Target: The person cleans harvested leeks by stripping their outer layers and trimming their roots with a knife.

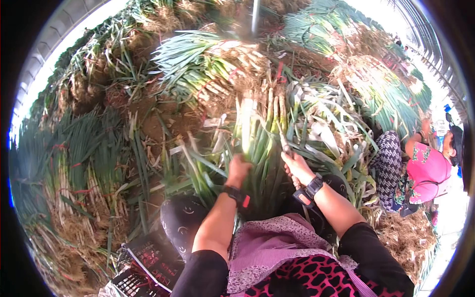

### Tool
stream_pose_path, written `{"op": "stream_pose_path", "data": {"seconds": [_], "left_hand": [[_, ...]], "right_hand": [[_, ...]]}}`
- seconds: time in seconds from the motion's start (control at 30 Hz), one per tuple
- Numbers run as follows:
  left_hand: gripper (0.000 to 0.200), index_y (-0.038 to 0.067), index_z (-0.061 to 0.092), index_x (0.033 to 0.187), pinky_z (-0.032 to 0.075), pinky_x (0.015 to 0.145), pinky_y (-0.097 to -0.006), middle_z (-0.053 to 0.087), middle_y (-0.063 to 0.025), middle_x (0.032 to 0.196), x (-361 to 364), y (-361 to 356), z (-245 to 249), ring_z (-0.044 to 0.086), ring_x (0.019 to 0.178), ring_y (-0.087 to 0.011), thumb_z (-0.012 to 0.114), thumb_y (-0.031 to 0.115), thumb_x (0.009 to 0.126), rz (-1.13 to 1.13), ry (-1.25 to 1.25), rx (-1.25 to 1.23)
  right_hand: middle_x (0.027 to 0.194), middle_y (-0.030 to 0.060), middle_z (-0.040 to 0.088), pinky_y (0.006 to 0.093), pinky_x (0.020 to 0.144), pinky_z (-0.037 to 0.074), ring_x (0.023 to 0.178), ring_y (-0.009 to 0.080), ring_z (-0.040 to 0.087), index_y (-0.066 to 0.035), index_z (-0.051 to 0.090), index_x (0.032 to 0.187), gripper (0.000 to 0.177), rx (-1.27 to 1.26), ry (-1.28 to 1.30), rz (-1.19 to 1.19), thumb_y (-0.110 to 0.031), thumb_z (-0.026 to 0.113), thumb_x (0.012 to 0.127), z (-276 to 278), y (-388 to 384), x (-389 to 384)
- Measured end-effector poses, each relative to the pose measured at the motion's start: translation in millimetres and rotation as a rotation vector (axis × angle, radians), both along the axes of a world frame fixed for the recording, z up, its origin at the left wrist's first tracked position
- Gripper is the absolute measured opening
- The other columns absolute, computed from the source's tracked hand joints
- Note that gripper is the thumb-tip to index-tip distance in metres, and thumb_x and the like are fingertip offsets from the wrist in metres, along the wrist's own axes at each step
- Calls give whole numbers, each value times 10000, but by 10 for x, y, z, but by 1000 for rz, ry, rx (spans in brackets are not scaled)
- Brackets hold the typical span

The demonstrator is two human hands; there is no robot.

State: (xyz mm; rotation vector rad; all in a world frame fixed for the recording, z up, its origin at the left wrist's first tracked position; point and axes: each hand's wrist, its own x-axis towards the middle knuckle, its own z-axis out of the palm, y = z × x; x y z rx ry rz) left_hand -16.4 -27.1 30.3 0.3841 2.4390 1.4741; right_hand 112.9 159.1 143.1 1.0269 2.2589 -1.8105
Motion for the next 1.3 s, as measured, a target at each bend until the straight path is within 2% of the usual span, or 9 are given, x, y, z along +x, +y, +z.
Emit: {"op": "stream_pose_path", "data": {"seconds": [0.13,0.33,0.4,0.43,0.47,0.6,0.77,1.13,1.3], "left_hand": [[394,39,585,1077,493,769,-379,654,-200,934,-366,-854,166,638,844,-332,639,146,702,452,-48,-145],[196,67,646,860,547,673,-368,662,-131,821,-441,-1116,-520,672,791,-269,590,243,795,187,145,-1016],[163,92,664,787,517,683,-395,629,-103,835,-509,-691,-576,635,810,-243,561,217,776,43,408,-962],[182,82,672,811,512,720,-371,648,-102,881,-685,-310,-732,639,835,-248,542,207,787,40,157,-841],[211,74,680,850,514,731,-365,667,-128,912,-575,-88,-188,649,849,-276,508,187,803,189,21,-291],[276,59,568,1070,509,779,-423,624,-167,1034,-906,846,-341,611,951,-330,545,171,819,-118,-88,-458],[239,44,522,1073,518,799,-436,577,-184,1083,-968,1353,-309,578,1014,-354,495,183,881,97,-3,-544],[280,5,571,1022,516,738,-450,653,-236,932,-1150,1172,-192,648,887,-358,490,222,866,-14,-170,-511],[322,39,488,1006,481,698,-488,633,-239,838,-944,713,139,616,800,-410,556,309,844,264,0,-176]], "right_hand": [[662,-34,480,218,462,397,540,55,462,-76,514,1012,368,-13,-39,57,-429,517,909,546,-62,-128],[667,-56,506,198,448,377,529,28,452,-96,543,1057,360,-338,241,6,-414,584,895,311,130,-340],[647,-56,510,192,438,389,490,35,458,-121,531,1050,325,-381,201,-65,-407,577,901,194,175,-464],[638,-52,512,191,445,404,500,42,483,-145,517,985,288,-409,250,-35,-414,574,899,186,189,-509],[643,-44,524,191,452,409,502,51,501,-156,500,934,260,-334,204,-110,-408,558,909,242,131,-560],[679,-23,561,215,455,427,507,76,528,-137,512,959,266,-242,286,-48,-398,543,918,244,156,-641],[658,7,517,229,521,406,544,86,489,-71,494,858,246,-218,336,-74,-302,510,941,317,129,-778],[682,-3,507,226,551,403,575,81,478,-81,489,866,217,-169,329,-67,-284,507,942,290,239,-851],[689,-11,504,216,525,399,566,69,476,-88,490,900,184,-223,340,-79,-263,533,933,351,250,-757]]}}
